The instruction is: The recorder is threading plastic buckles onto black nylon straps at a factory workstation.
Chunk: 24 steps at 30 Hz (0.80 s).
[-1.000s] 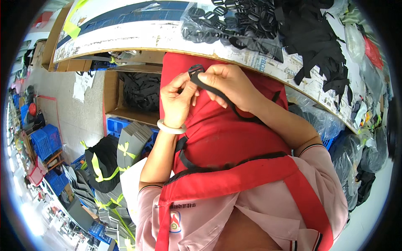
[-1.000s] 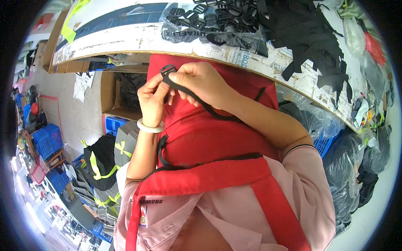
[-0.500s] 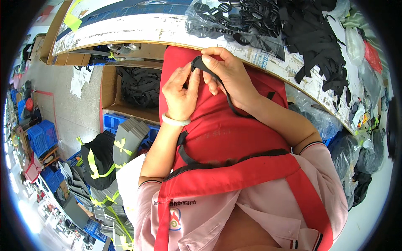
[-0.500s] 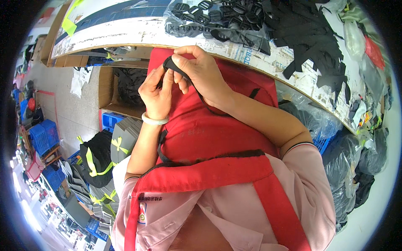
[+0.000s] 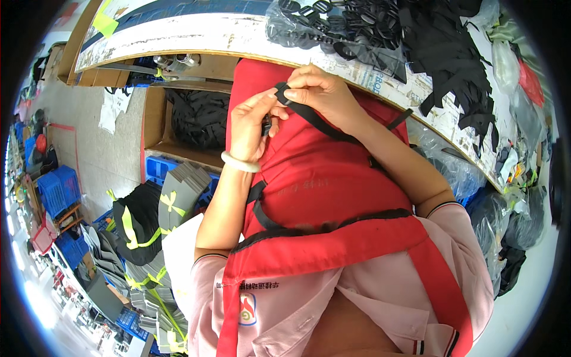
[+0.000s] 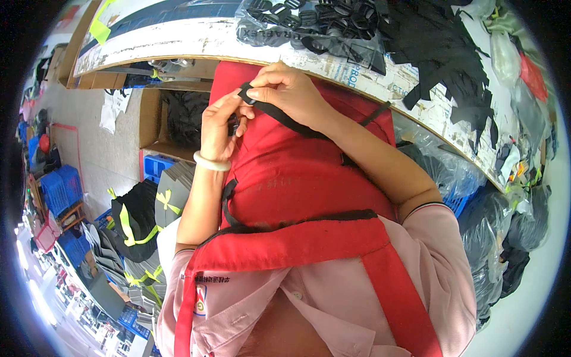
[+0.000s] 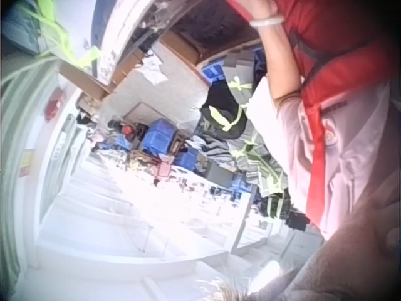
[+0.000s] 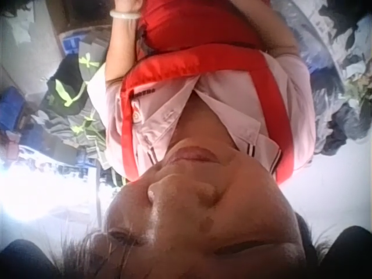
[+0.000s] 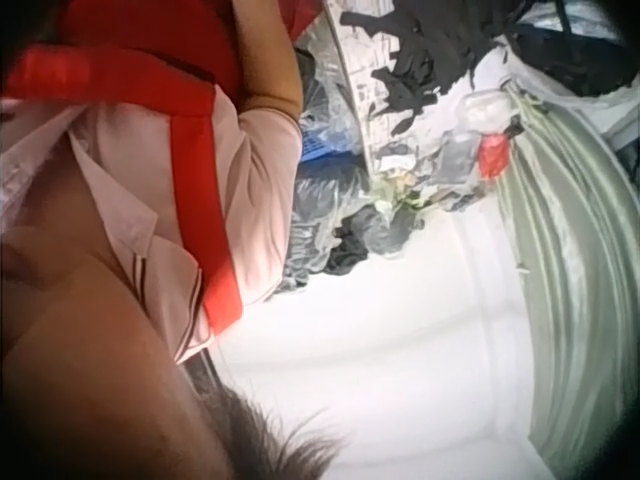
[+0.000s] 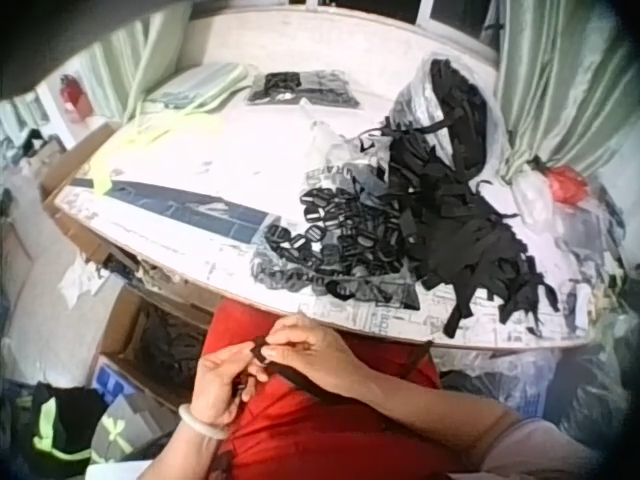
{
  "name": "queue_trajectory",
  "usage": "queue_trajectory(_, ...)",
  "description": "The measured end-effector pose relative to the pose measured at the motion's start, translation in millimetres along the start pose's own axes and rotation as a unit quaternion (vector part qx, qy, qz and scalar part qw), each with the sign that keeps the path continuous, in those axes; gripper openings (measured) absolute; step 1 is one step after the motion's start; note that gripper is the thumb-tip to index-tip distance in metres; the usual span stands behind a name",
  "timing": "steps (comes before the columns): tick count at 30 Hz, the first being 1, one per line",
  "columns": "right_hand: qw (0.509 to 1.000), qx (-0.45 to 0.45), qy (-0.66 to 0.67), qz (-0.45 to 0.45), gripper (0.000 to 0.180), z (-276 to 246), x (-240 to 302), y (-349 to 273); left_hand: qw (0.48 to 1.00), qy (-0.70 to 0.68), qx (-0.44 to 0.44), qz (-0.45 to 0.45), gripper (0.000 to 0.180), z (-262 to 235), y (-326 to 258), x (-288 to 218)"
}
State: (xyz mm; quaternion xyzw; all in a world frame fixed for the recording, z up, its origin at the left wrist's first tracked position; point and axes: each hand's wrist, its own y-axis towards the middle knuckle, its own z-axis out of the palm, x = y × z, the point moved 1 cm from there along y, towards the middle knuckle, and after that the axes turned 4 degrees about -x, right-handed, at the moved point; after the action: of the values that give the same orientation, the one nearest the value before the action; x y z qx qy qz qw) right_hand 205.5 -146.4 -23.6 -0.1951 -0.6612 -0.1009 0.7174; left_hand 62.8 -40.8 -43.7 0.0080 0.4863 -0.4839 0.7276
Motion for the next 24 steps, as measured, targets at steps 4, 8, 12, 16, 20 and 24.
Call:
queue_trajectory(4,0.958,-0.110,-0.097,-0.246,0.011,10.1,22.6,-9.1,0.999,0.029,-0.007,0.016,0.019,4.7,0.3,4.2)
queue_trajectory(8,0.991,-0.096,-0.069,-0.062,0.012,6.7,39.0,-12.1,0.994,0.050,-0.035,0.088,0.020,11.1,-4.5,-1.6)
queue_trajectory(12,0.994,-0.062,-0.054,0.072,0.025,1.2,24.0,-17.3,0.981,0.134,-0.043,0.136,0.019,12.2,-9.9,2.7)
queue_trajectory(16,0.995,-0.061,-0.022,0.081,0.023,7.3,18.4,-7.6,0.961,0.176,-0.035,0.209,0.018,14.2,-11.4,1.9)
queue_trajectory(20,0.990,-0.067,0.091,0.078,0.022,4.1,7.8,-0.7,0.962,0.172,-0.008,0.212,0.018,9.3,-7.7,-6.3)
queue_trajectory(24,0.974,0.082,0.115,0.180,0.019,-10.6,2.9,-2.2,0.960,0.219,0.041,0.169,0.016,8.3,-16.3,-15.7)
